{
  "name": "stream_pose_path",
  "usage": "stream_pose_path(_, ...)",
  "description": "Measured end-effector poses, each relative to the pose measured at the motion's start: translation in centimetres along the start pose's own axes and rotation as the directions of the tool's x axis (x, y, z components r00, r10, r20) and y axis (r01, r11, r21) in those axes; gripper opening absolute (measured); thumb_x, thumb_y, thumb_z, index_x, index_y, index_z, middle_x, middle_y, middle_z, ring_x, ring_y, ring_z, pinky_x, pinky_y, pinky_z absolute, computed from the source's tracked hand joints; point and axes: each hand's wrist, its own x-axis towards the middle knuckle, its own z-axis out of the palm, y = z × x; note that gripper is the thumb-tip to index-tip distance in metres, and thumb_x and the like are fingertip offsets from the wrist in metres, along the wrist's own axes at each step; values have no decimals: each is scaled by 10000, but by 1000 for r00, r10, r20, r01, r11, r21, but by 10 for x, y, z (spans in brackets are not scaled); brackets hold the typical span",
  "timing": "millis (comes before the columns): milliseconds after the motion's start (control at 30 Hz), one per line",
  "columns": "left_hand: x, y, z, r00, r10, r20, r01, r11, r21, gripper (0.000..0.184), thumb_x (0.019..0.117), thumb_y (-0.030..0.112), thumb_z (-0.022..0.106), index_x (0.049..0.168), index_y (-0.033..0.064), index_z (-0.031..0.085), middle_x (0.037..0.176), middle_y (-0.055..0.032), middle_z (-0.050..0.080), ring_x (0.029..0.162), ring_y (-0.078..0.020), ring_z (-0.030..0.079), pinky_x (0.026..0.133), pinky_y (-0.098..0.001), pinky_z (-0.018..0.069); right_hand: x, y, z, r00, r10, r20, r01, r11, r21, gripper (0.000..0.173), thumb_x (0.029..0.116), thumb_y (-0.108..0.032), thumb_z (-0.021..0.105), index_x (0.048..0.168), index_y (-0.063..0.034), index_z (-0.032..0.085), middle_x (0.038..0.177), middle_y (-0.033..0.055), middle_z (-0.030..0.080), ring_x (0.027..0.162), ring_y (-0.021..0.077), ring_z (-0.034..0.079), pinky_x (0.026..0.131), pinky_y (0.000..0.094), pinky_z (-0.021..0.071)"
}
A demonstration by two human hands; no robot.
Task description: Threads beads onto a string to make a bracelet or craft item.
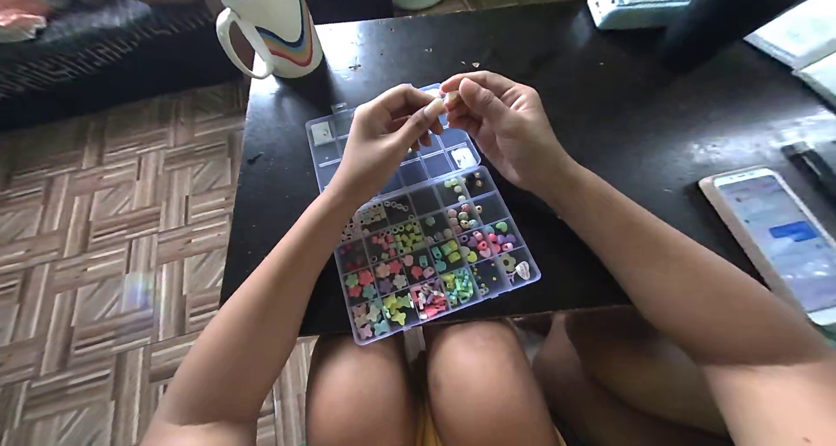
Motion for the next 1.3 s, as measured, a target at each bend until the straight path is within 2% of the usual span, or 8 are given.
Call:
stream_pose_path(100,0,-1,0,1000,-1,16,1,1000,-1,71,1029,78,572,1040,63,641,870,78,684,768,-4,651,710,-186,561,-1,3,0,996,-84,34,87,992,-92,77,1014,-58,584,1053,-72,649,931,-61,690,844,30,672,824,232,582)
stream_pose_path(267,0,-1,0,999,-12,35,11,1000,24,75,1034,85,564,1045,55,632,857,77,672,757,-2,643,707,-182,557,0,2,0,991,-130,6,128,968,-217,58,1017,-50,576,1031,-65,630,877,-76,662,789,-3,646,769,187,564)
stream_pose_path(367,-1,0,1,998,-50,29,48,998,41,90,1028,95,576,1062,36,636,854,71,661,745,3,638,704,-182,558,-2,-1,0,979,-191,69,203,911,-359,68,1019,-64,571,1041,-27,623,895,-63,645,796,-30,627,761,159,548)
stream_pose_path(467,-1,-1,1,999,-30,21,28,995,95,89,1024,87,584,1037,19,640,855,69,642,723,28,605,684,-157,533,-3,-1,1,973,-209,99,232,887,-400,87,1024,-60,559,1047,-4,620,912,-47,646,805,-36,626,770,153,546)
stream_pose_path(667,-1,0,1,1000,14,-1,-14,997,82,101,1038,94,561,1020,33,640,849,77,635,727,25,607,686,-160,535,-1,-1,-2,982,-187,12,181,928,-327,97,1031,-51,547,1059,-28,637,925,-61,670,831,-5,662,809,196,577)
stream_pose_path(767,0,-1,0,997,72,-36,-69,995,69,83,1030,83,566,997,43,632,818,87,626,713,24,603,673,-164,531,1,1,-4,984,-174,29,176,960,-218,130,1023,-12,540,1094,-33,647,944,-53,691,869,35,681,857,243,587)
stream_pose_path(933,0,0,0,991,119,-54,-115,991,70,76,1024,85,581,979,50,630,796,94,623,703,30,597,667,-159,524,0,-1,-2,988,-148,48,152,982,-108,142,1000,8,579,1124,-51,617,952,-54,695,877,52,691,865,254,592)
stream_pose_path(1300,0,-1,1,992,120,-40,-118,992,47,69,1019,70,585,972,50,633,802,90,633,707,27,606,671,-161,532,-3,-6,3,1000,-17,17,16,998,54,107,1032,-30,541,1017,-102,619,888,-49,696,814,40,687,813,220,594)
